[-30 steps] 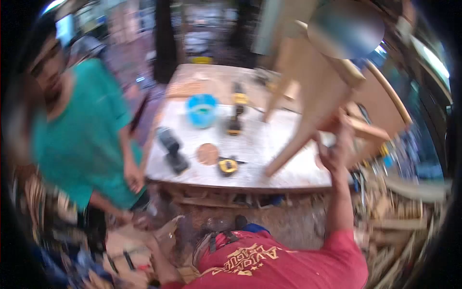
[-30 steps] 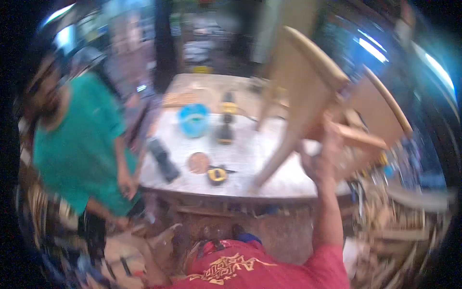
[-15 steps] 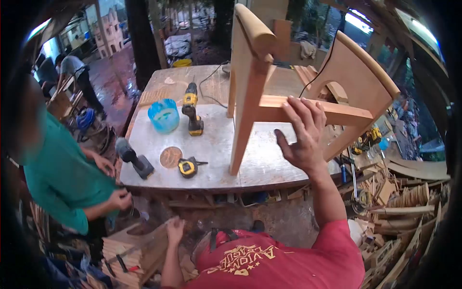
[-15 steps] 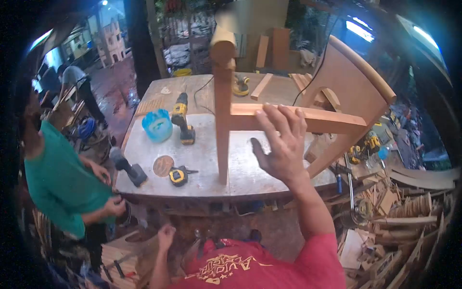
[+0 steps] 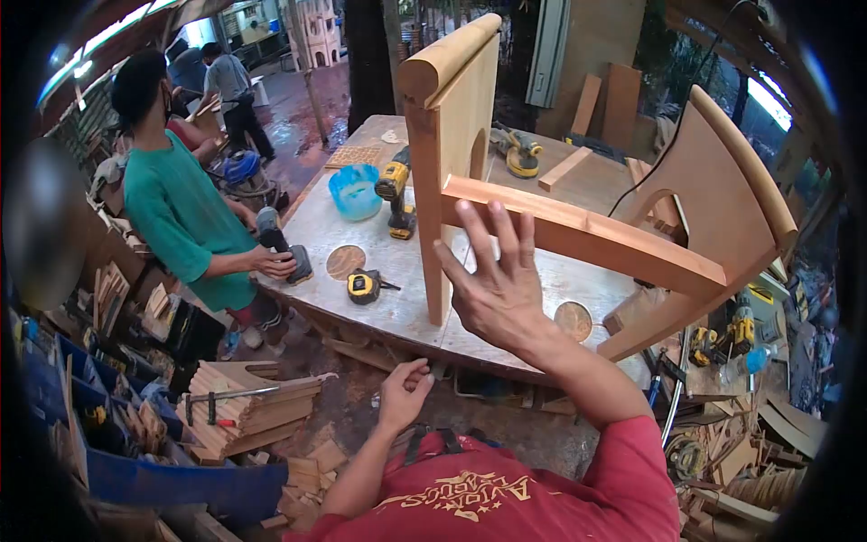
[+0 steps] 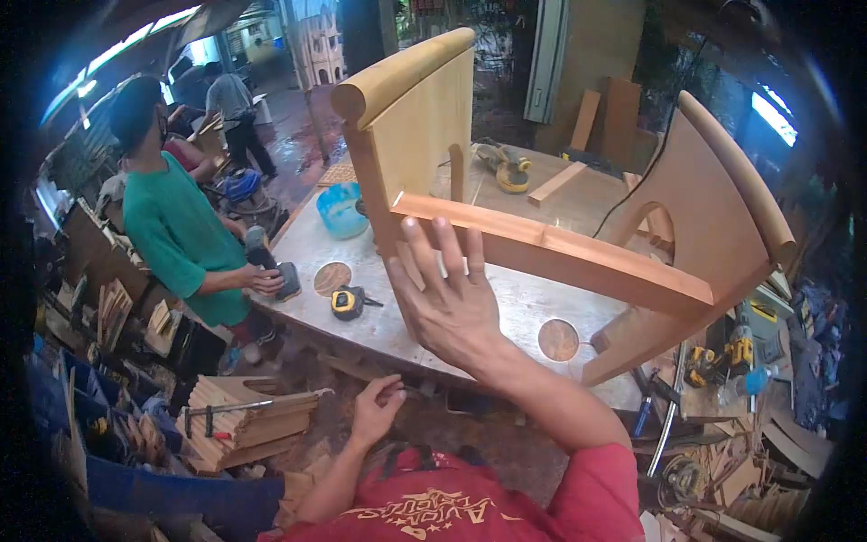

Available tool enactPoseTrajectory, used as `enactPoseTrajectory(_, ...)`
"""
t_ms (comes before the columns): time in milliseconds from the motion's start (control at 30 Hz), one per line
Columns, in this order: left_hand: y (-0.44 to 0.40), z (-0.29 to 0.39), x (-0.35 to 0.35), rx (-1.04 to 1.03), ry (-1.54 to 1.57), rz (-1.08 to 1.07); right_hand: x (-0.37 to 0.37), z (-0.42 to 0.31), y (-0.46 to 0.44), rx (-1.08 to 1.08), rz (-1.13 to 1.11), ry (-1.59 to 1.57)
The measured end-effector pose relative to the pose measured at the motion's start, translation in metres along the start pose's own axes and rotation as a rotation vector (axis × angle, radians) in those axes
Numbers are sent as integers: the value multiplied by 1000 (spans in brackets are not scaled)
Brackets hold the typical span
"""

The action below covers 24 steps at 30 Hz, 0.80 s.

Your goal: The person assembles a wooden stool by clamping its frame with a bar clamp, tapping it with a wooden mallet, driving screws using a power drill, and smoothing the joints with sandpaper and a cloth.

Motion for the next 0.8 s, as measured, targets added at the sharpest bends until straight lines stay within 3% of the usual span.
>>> enactPoseTrajectory(100,22,-36,22,53,-27,93,55,18,-17,-35,120,-193)
enactPoseTrajectory(167,24,-48,22,115,-1,98,77,34,-39,-40,63,-236)
enactPoseTrajectory(233,29,-38,25,98,-42,90,61,53,-52,-97,-55,-265)
enactPoseTrajectory(267,29,-51,24,144,86,116,59,52,-52,-86,-28,-278)
enactPoseTrajectory(300,24,-37,28,72,-36,94,60,51,-54,-77,8,-284)
enactPoseTrajectory(433,1,-43,56,23,-28,167,76,18,-18,-31,230,-371)
enactPoseTrajectory(533,-16,-29,83,-35,-126,183,30,-9,25,-49,71,-636)
enactPoseTrajectory(600,-26,-30,93,-43,-112,156,-28,-9,72,-286,-20,-806)
enactPoseTrajectory(667,-36,-21,95,-62,-154,106,-66,-6,129,-550,-94,-759)
enactPoseTrajectory(700,-38,-15,94,-66,-175,74,-98,-2,182,-806,-176,-858)
enactPoseTrajectory(767,-45,-7,86,-69,-173,15,-117,-9,244,-1044,-212,-859)
enactPoseTrajectory(800,-48,-5,78,-83,-169,-26,-120,-10,248,-1044,-166,-823)
Point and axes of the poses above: each hand's wrist, its own y-axis away from the middle knuckle, its own x-axis out of the back of the hand, z = x × y, the point moved 10 cm from there along -y, towards the middle knuckle, and after that the axes turned 5 degrees about -z, right-handed, at the moved point
